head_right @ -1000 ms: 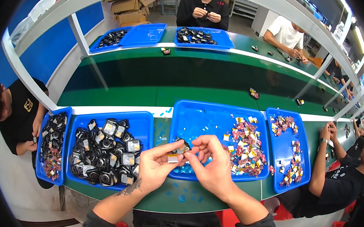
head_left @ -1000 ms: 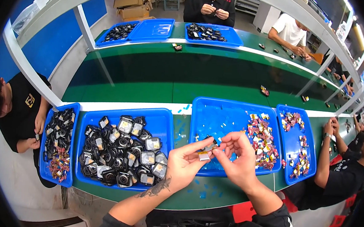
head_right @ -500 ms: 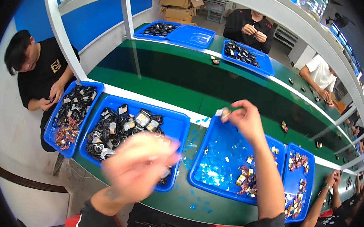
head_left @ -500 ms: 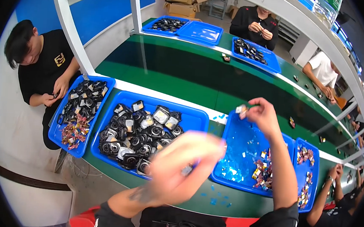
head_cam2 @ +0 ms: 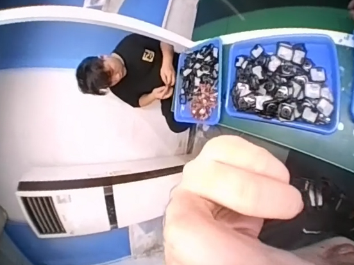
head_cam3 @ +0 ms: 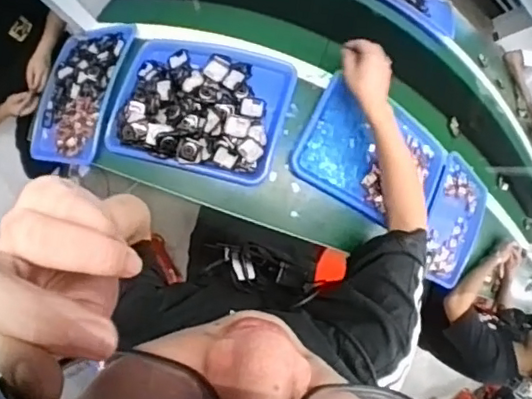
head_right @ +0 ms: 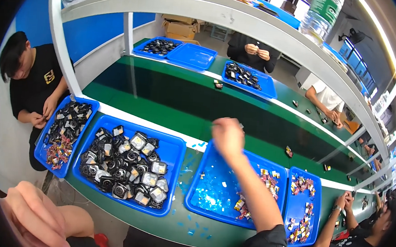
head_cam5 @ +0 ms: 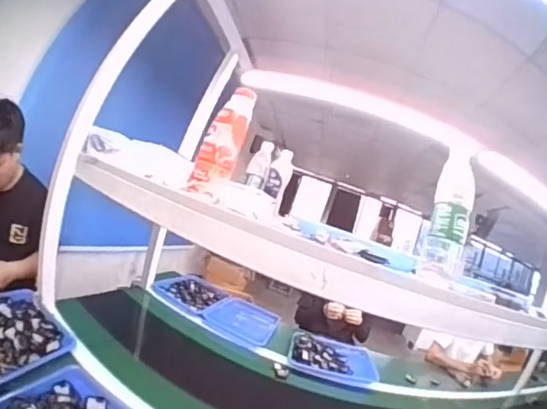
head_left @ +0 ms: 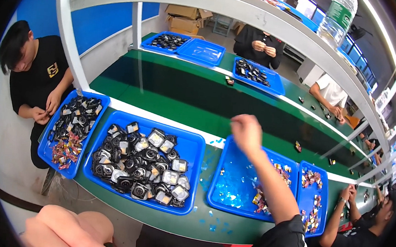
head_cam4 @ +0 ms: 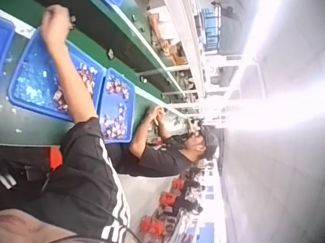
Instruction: The recorder is assembling small electronic housing components on a production line.
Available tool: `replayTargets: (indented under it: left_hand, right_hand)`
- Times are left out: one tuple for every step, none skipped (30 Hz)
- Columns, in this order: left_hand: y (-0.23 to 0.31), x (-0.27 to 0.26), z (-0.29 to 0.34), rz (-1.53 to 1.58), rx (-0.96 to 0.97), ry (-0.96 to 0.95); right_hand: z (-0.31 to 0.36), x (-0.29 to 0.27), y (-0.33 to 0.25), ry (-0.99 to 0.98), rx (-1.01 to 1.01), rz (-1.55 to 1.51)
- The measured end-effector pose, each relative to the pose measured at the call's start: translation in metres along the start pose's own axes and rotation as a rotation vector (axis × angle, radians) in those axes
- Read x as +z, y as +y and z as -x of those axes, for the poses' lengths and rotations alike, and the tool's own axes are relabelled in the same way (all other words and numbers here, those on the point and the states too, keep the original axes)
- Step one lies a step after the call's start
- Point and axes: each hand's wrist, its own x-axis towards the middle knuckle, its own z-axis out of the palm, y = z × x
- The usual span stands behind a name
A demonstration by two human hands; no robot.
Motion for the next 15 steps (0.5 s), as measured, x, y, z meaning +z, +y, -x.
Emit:
replayTargets:
  left_hand:
    - [-0.005,-0.004,0.001,0.048,0.033,-0.048]
    - [-0.011,-0.006,0.001,0.097,0.072,-0.095]
    - [-0.017,-0.008,0.0,0.143,0.109,-0.144]
    - [-0.041,0.0,0.008,0.21,0.387,0.121]
    - [-0.04,0.015,0.023,0.218,0.19,0.399]
    - [-0.052,-0.007,0.03,0.279,0.156,0.183]
    - [-0.068,0.025,0.029,0.094,0.167,0.562]
    - [-0.083,0.027,0.032,-0.003,-0.064,0.631]
    - [-0.09,0.025,0.031,-0.277,-0.189,0.471]
    - [-0.104,0.037,0.031,-0.287,-0.368,0.467]
    - [-0.124,0.046,0.033,-0.434,-0.501,0.418]
    - [-0.135,0.051,0.032,-0.591,-0.584,0.253]
    - [-0.152,0.048,0.045,-0.808,-0.476,0.038]
    - [-0.159,0.058,0.05,-0.685,-0.589,0.052]
    - [-0.163,0.065,0.058,-0.55,-0.701,0.071]
  right_hand:
    - [0.01,0.001,-0.038,-0.276,-0.055,-0.146]
    - [0.022,0.004,-0.076,-0.453,-0.053,-0.195]
    - [0.035,0.016,-0.094,-0.542,-0.275,-0.256]
    - [0.046,0.02,-0.124,-0.633,-0.326,-0.1]
    - [0.054,0.027,-0.132,-0.598,-0.404,-0.019]
    - [0.06,0.031,-0.134,-0.489,-0.42,-0.023]
    - [0.061,0.036,-0.13,-0.464,-0.418,-0.01]
    - [0.062,0.038,-0.119,-0.459,-0.371,0.012]
    - [0.064,0.039,-0.122,-0.461,-0.352,0.011]
    - [0.066,0.038,-0.121,-0.447,-0.339,-0.001]
    - [0.068,0.033,-0.117,-0.464,-0.266,-0.073]
    - [0.068,0.029,-0.114,-0.481,-0.2,-0.15]
    - [0.067,0.023,-0.116,-0.466,-0.187,-0.162]
    - [0.067,0.013,-0.119,-0.378,-0.114,-0.289]
    - [0.066,0.001,-0.124,-0.289,-0.038,-0.399]
